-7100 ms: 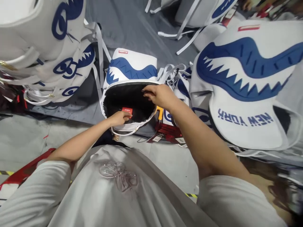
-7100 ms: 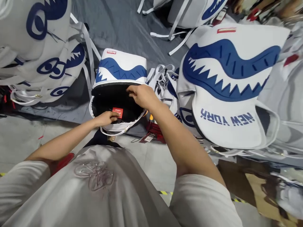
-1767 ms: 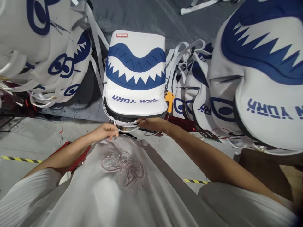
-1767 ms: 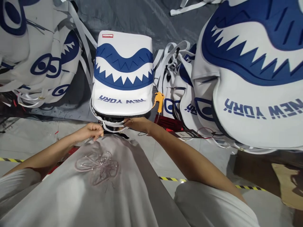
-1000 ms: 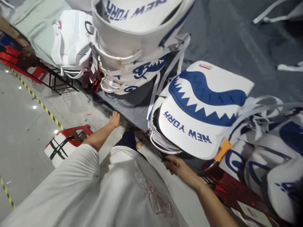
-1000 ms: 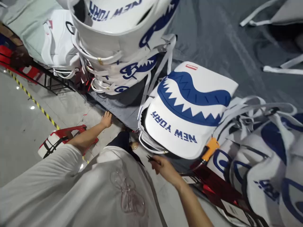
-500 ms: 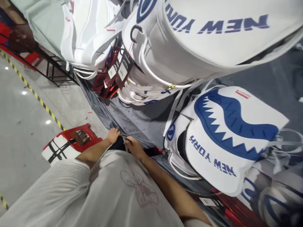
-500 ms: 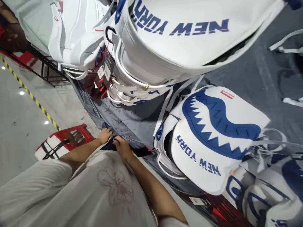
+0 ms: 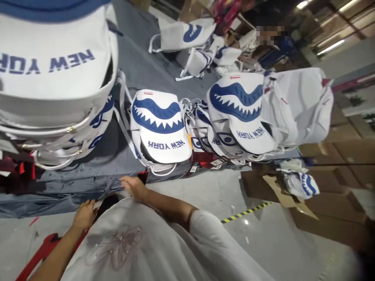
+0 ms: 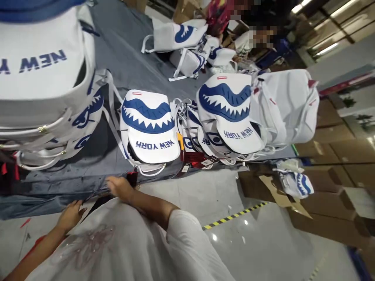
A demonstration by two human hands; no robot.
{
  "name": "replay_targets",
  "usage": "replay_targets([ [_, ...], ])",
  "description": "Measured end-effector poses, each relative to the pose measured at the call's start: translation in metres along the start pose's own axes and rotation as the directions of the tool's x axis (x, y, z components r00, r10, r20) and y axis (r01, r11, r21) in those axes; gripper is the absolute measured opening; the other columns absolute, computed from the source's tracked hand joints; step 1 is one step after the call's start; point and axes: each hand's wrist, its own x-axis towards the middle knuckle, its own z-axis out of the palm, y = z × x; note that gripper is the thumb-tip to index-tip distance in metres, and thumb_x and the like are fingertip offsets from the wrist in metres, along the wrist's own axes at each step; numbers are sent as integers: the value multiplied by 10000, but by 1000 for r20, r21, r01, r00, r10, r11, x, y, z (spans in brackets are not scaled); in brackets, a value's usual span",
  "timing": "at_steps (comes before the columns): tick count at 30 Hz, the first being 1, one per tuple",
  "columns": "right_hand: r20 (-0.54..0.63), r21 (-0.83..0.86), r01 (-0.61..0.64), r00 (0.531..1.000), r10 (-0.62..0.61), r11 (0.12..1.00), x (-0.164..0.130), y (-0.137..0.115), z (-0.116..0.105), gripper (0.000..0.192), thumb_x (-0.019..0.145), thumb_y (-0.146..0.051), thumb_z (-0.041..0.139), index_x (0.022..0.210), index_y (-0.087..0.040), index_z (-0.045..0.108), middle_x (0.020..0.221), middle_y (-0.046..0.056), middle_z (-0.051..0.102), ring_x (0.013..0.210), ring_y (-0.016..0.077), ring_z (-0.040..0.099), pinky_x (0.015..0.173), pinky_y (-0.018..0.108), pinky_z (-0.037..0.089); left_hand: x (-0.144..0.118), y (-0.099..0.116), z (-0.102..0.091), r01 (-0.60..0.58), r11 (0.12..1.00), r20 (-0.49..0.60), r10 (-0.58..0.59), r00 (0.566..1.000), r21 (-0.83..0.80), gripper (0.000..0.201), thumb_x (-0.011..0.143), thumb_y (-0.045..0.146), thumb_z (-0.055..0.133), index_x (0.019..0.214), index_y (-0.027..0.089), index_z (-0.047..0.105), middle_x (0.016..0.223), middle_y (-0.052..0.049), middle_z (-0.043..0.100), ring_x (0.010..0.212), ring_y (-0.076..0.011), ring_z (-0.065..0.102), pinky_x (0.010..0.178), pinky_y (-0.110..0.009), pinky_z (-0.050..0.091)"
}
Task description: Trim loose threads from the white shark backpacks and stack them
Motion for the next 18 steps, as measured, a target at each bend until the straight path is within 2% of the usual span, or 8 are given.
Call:
replay_targets([
  [2,-243,82,-101,963,118,992,-30,36,-45,258,939,-238,426,1048,-198,657,759,0,699,643,138,642,635,238,515,0,17,-17,-36,999,26,36,999,-13,369,919,276,433,1179,131,650,1256,-157,650,1134,-295,625,1009,-386,451],
  [3,-416,130,-190,880,228,973,-46,56,-69,272,920,-261,408,1014,-198,656,712,-2,681,600,146,624,604,246,512,-2,33,-29,-55,998,41,56,998,-24,333,928,278,426,1112,145,669,1211,-147,672,1095,-291,646,981,-383,468],
  [6,-614,201,-309,700,366,929,-85,121,-135,378,897,-305,337,1088,-149,623,808,71,690,647,195,626,623,311,525,-5,106,-70,-223,970,-79,216,973,-93,323,987,353,393,970,189,670,1015,-100,718,951,-264,679,859,-365,513],
  [8,-670,226,-370,613,419,901,-101,161,-170,398,862,-311,357,1092,-128,625,869,113,688,712,232,633,689,368,537,1,168,-91,-436,898,-300,399,866,-63,316,1006,402,418,1035,200,658,1037,-86,711,992,-249,659,880,-360,513],
  [10,-697,233,-411,562,446,881,-105,194,-194,377,819,-295,410,1062,-126,645,914,140,683,825,272,641,811,432,534,12,229,-102,-619,782,-406,591,697,74,281,1007,386,464,1100,196,648,1087,-87,698,1046,-242,632,923,-363,509],
  [12,-708,230,-414,550,443,881,-97,219,-213,362,795,-264,454,1066,-133,656,1031,169,674,1012,303,618,969,478,479,25,277,-101,-684,700,-366,702,610,203,245,1000,327,490,1122,182,646,1065,-97,694,1014,-247,630,884,-372,530],
  [14,-722,188,-387,569,394,903,-79,236,-233,382,812,-230,465,1139,-140,641,1216,184,624,1194,302,540,1090,480,392,34,307,-95,-669,689,-364,720,590,280,239,991,275,494,1147,162,636,1065,-119,685,996,-258,627,858,-388,546],
  [18,-703,-28,-387,663,257,921,-26,256,-281,449,881,-170,447,1319,-130,534,1380,176,515,1296,275,434,1126,437,336,35,332,-95,-539,798,-567,584,581,271,371,981,324,521,1292,126,551,1226,-186,609,1172,-313,562,1001,-477,502],
])
